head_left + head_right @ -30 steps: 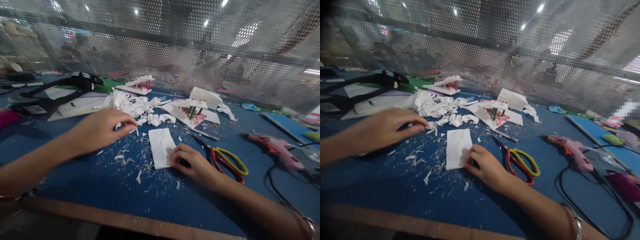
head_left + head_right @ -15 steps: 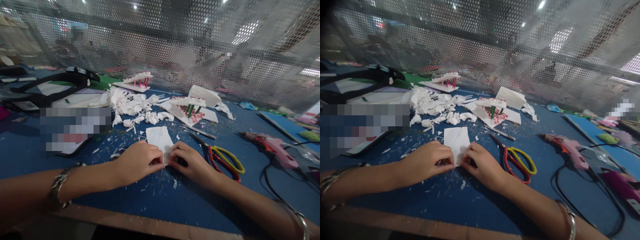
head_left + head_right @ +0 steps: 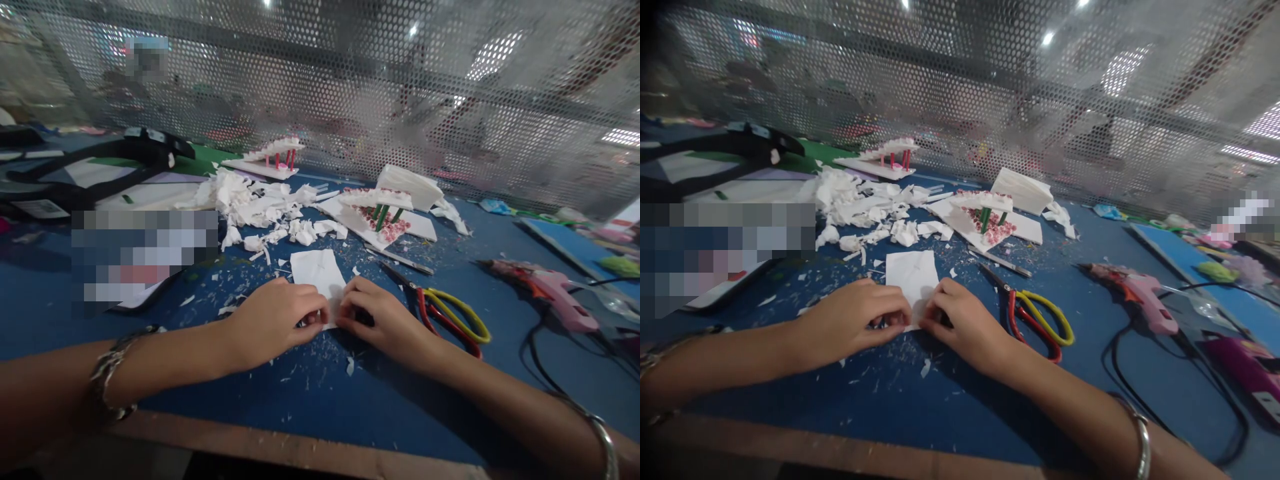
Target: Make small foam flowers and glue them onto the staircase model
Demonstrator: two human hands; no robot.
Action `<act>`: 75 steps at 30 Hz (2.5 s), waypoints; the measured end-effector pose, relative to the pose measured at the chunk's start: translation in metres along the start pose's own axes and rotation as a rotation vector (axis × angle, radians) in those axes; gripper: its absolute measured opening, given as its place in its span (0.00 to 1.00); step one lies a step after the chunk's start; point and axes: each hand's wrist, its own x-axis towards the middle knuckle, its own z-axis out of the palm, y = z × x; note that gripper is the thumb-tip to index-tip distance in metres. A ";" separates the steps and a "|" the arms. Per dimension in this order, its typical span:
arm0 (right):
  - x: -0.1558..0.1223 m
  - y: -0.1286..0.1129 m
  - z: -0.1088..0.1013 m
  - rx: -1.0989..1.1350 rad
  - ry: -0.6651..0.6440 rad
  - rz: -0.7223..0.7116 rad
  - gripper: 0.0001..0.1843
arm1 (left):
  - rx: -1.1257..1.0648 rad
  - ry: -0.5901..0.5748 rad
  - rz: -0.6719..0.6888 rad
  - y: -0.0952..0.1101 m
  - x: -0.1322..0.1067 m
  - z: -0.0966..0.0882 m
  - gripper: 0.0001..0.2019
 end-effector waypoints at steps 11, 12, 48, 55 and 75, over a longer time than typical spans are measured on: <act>-0.001 0.000 -0.008 -0.022 -0.078 -0.148 0.07 | -0.086 -0.062 0.060 -0.007 -0.002 -0.007 0.16; -0.002 0.001 -0.009 -0.019 -0.080 -0.157 0.08 | -0.049 -0.063 0.075 -0.006 -0.003 -0.007 0.16; -0.013 -0.005 -0.003 0.090 0.265 -0.023 0.10 | -0.276 0.223 0.029 0.005 0.001 -0.003 0.09; -0.015 -0.008 -0.002 0.126 0.352 -0.069 0.04 | -0.493 0.150 -0.056 0.003 0.005 0.001 0.09; -0.017 -0.017 -0.002 0.136 0.369 -0.074 0.04 | -0.790 0.083 -0.117 -0.001 0.005 0.006 0.09</act>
